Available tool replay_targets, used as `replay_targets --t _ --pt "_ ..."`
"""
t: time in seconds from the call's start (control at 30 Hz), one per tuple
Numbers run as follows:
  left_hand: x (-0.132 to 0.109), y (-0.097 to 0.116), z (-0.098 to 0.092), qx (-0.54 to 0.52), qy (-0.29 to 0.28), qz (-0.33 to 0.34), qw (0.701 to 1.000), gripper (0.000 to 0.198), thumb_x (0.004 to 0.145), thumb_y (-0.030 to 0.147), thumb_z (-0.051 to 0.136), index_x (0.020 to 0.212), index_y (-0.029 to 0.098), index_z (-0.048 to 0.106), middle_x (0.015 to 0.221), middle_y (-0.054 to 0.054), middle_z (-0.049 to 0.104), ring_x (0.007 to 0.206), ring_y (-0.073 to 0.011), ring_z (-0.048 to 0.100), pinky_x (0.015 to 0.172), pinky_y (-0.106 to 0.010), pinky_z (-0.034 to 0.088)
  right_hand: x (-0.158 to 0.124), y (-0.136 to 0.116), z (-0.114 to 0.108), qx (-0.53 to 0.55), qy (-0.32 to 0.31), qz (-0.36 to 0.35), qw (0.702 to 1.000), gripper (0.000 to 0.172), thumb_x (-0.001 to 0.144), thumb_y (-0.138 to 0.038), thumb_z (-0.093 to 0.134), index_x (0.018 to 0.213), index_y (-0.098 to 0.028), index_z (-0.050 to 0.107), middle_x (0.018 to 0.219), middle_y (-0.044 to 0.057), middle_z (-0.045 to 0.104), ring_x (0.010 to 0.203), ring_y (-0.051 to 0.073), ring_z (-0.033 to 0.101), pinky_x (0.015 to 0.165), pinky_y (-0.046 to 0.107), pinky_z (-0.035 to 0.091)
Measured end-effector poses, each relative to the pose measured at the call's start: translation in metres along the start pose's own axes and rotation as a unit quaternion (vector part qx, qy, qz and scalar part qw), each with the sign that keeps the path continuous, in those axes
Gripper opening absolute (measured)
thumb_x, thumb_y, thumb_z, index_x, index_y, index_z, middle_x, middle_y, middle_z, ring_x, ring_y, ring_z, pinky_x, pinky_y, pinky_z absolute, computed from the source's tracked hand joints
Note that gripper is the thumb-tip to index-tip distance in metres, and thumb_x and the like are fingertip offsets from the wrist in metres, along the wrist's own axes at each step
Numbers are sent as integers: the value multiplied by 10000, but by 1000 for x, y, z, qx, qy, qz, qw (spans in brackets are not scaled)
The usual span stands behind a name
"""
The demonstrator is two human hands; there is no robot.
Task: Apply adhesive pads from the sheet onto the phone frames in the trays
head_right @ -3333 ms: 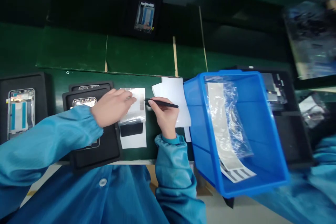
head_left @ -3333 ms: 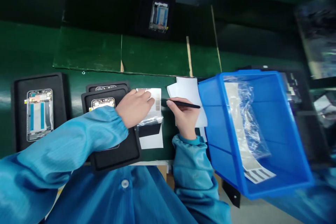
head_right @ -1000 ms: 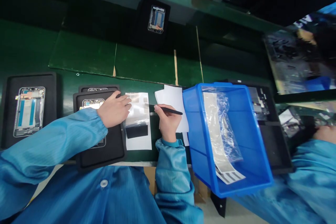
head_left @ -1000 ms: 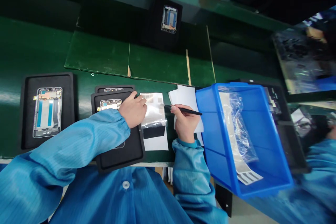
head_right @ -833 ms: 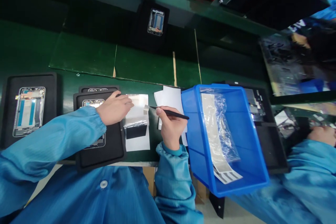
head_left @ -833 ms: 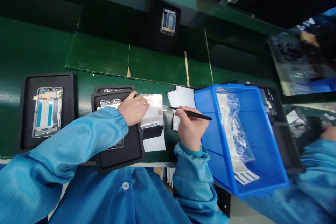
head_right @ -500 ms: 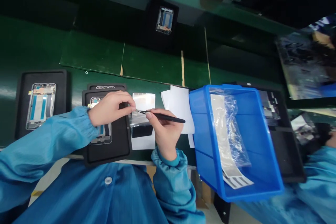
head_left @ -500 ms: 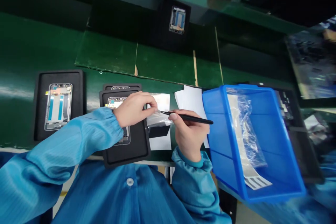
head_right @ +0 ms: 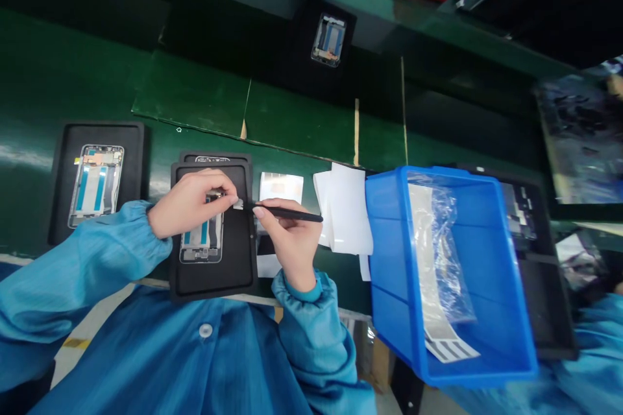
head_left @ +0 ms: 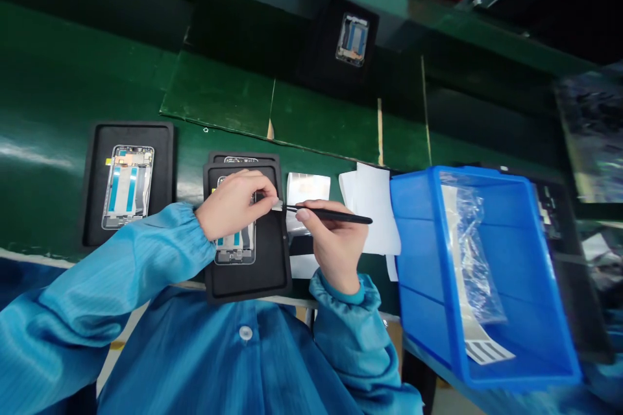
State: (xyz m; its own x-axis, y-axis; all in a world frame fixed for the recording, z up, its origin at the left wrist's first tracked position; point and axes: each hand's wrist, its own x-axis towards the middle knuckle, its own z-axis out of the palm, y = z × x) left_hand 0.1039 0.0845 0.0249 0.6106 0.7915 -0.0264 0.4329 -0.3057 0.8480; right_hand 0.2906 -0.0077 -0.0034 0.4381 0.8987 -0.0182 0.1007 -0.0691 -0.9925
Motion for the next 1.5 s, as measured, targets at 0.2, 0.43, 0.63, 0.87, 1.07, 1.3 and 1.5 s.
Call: replay_targets --t 0.2,0.43,0.63,0.87,1.07,1.3,1.5 --pt "-5 -6 -8 5 -2 0 1000 88 882 179 608 836 201 680 882 4 707 876 -170 630 825 -323 468 -1 1 9 4 -1 6 1000 166 723 -256 878 855 -251 778 824 15 785 725 179 731 636 296 571" --pt "-8 -8 -11 1 -2 -2 1000 89 883 176 614 835 206 683 865 8 703 857 -160 627 784 -306 473 1 0 16 -7 -12 8 1000 149 716 -268 883 820 -246 778 806 14 776 687 165 718 583 270 553" --pt "-19 -17 -29 43 44 -19 998 101 891 248 658 971 211 708 1036 -13 736 1004 -191 656 919 -346 491 0 -2 24 -8 12 20 1000 174 713 -328 882 792 -220 771 699 6 748 586 148 673 528 263 523" --pt "-74 -28 -32 228 115 -24 966 194 951 258 560 1067 191 701 1080 -63 707 1009 -238 621 868 -399 491 -13 -13 55 -62 -29 95 993 197 736 -362 848 798 -189 777 704 36 765 600 189 714 567 304 594" --pt "-102 -31 0 302 166 -39 938 238 932 269 600 1139 167 658 1124 -99 696 1020 -266 598 834 -414 483 -16 -3 72 -92 -50 75 992 187 789 -388 804 804 -203 781 790 44 786 650 188 729 587 286 602" --pt "-108 -34 15 325 188 -46 926 288 911 238 625 1191 170 623 1169 -116 677 1061 -274 584 861 -405 466 -16 -1 76 -102 -70 73 990 156 796 -373 802 791 -219 784 777 25 775 599 153 687 526 252 546" --pt "-109 -37 21 333 195 -45 921 305 907 234 614 1208 181 615 1173 -123 671 1062 -277 582 848 -403 458 -16 -1 77 -110 -70 70 989 157 803 -371 794 788 -216 783 783 29 774 604 158 685 530 262 544"
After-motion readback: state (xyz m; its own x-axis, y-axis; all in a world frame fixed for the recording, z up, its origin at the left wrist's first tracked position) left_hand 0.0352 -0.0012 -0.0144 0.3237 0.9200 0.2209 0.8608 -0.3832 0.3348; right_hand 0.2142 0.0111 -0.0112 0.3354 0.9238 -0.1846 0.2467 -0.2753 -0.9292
